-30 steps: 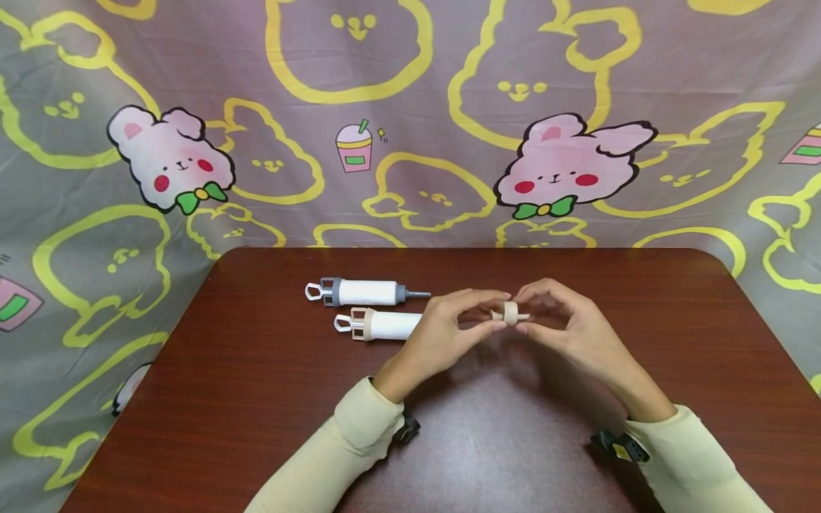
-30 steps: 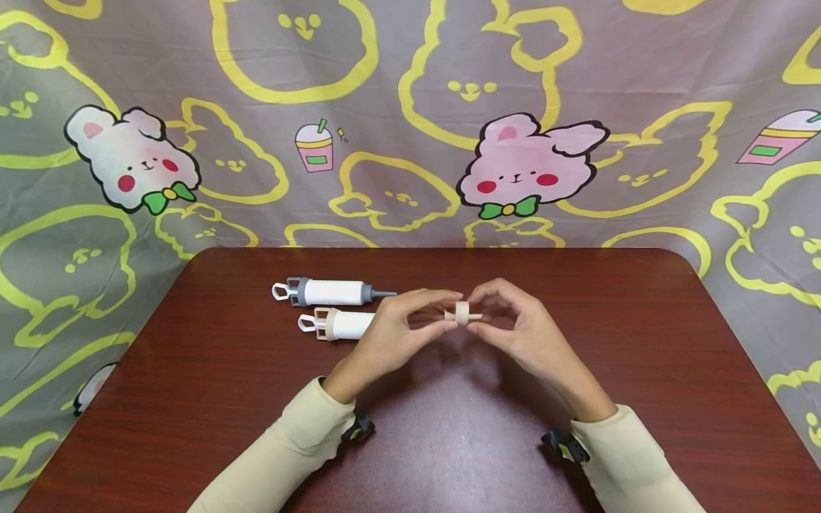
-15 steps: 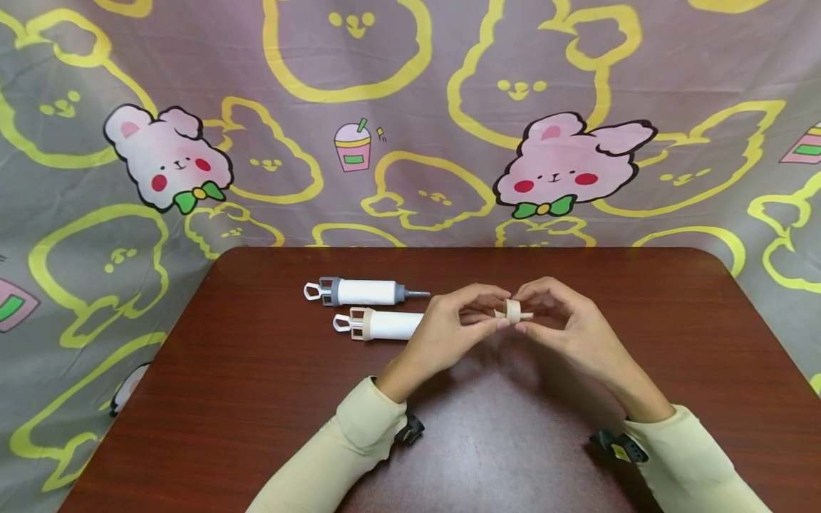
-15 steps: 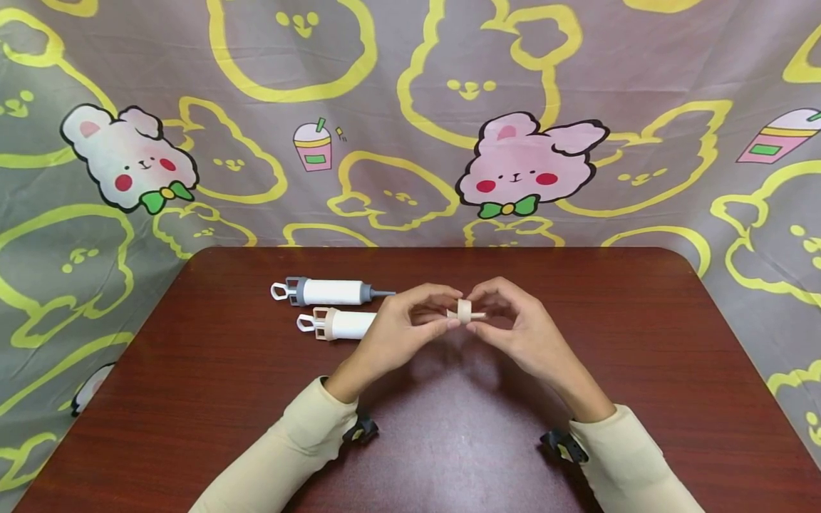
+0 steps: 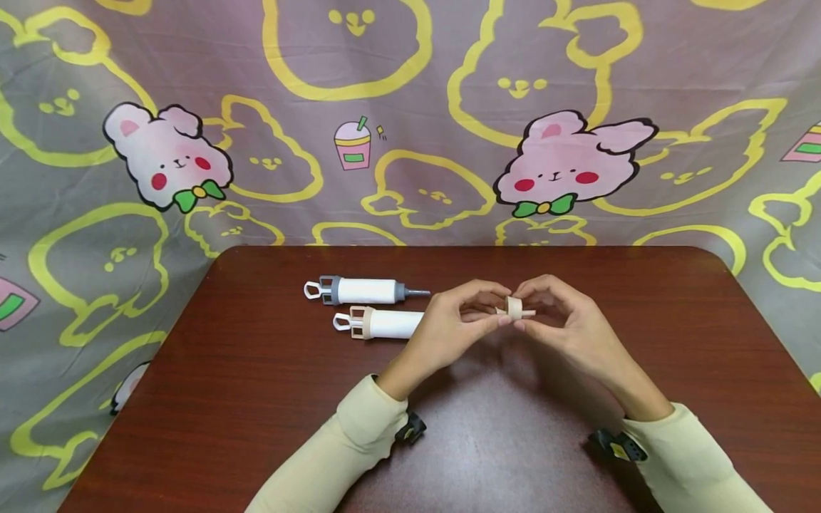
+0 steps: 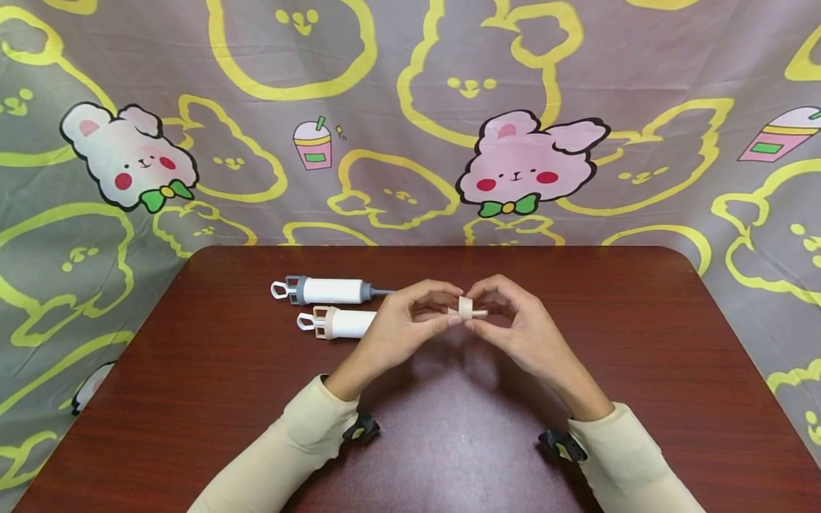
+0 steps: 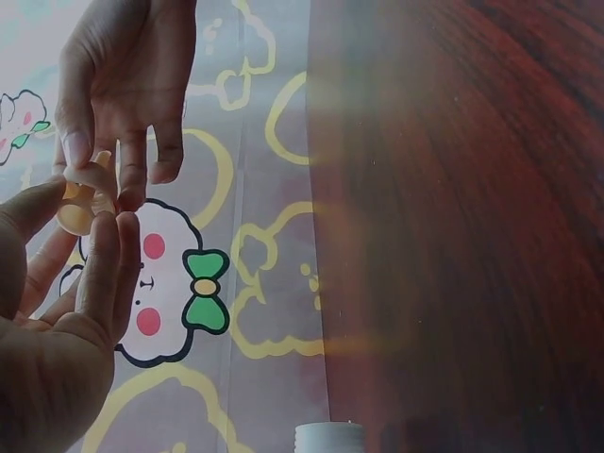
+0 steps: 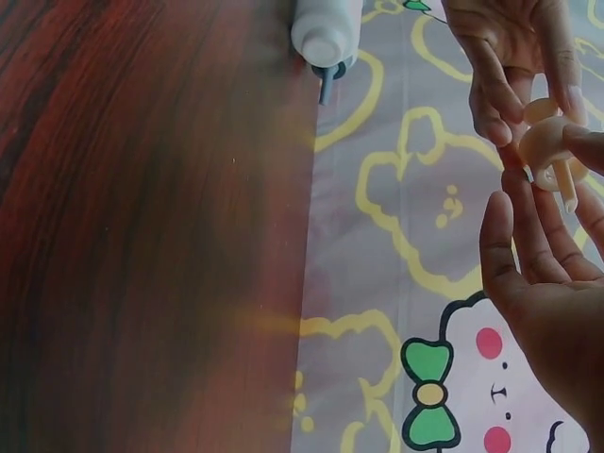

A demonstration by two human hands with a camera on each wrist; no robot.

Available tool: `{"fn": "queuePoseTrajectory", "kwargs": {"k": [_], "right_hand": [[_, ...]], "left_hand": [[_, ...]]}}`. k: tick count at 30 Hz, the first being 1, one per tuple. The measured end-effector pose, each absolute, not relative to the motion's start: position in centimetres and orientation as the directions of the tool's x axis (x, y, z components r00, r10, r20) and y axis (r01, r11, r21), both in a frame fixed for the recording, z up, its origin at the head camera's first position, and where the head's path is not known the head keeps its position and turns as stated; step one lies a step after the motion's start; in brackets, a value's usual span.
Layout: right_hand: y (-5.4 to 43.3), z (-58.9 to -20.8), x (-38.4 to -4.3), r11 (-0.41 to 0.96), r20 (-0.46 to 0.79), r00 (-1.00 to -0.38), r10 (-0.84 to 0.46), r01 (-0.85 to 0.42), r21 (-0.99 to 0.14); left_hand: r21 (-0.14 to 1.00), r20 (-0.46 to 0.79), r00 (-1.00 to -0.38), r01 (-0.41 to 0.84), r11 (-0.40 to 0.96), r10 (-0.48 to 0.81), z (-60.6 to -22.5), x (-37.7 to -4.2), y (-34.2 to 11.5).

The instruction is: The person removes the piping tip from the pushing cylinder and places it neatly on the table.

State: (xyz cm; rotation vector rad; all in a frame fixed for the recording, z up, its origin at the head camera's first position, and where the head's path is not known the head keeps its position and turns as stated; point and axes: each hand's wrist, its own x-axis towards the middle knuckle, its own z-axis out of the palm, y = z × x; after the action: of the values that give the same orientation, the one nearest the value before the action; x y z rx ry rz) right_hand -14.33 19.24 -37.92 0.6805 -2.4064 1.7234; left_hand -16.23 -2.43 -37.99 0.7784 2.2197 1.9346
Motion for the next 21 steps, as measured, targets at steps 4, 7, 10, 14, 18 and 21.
{"fn": "queuePoseTrajectory", "kwargs": {"k": [4, 7, 10, 14, 18, 21], "right_hand": [[19.20, -37.90, -14.31, 0.247, 0.339, -0.892, -0.298, -0.415, -0.876], [19.18, -37.90, -14.32, 0.239, 0.344, -0.890, -0.300, -0.419, -0.876], [19.20, -37.90, -14.34, 0.237, 0.342, -0.890, -0.302, -0.418, -0.877], [19.28, -37.89, -14.33, 0.247, 0.331, -0.894, -0.300, -0.408, -0.879], [19.42, -37.88, -14.28, 0.272, 0.324, -0.900, -0.291, -0.402, -0.874], [19.54, -37.89, -14.25, 0.285, 0.324, -0.902, -0.285, -0.403, -0.870]], "left_hand": [[0.948, 0.252, -0.864, 0.311, 0.069, 0.436, -38.02, -16.22, -2.44], [0.951, 0.248, -0.864, 0.304, 0.061, 0.439, -37.98, -16.19, -2.44], [0.953, 0.245, -0.863, 0.299, 0.056, 0.442, -38.00, -16.18, -2.42], [0.952, 0.248, -0.861, 0.302, 0.055, 0.444, -38.02, -16.18, -2.46], [0.946, 0.263, -0.856, 0.320, 0.056, 0.445, -38.07, -16.24, -2.61], [0.942, 0.269, -0.856, 0.328, 0.062, 0.441, -38.11, -16.29, -2.72]]}}
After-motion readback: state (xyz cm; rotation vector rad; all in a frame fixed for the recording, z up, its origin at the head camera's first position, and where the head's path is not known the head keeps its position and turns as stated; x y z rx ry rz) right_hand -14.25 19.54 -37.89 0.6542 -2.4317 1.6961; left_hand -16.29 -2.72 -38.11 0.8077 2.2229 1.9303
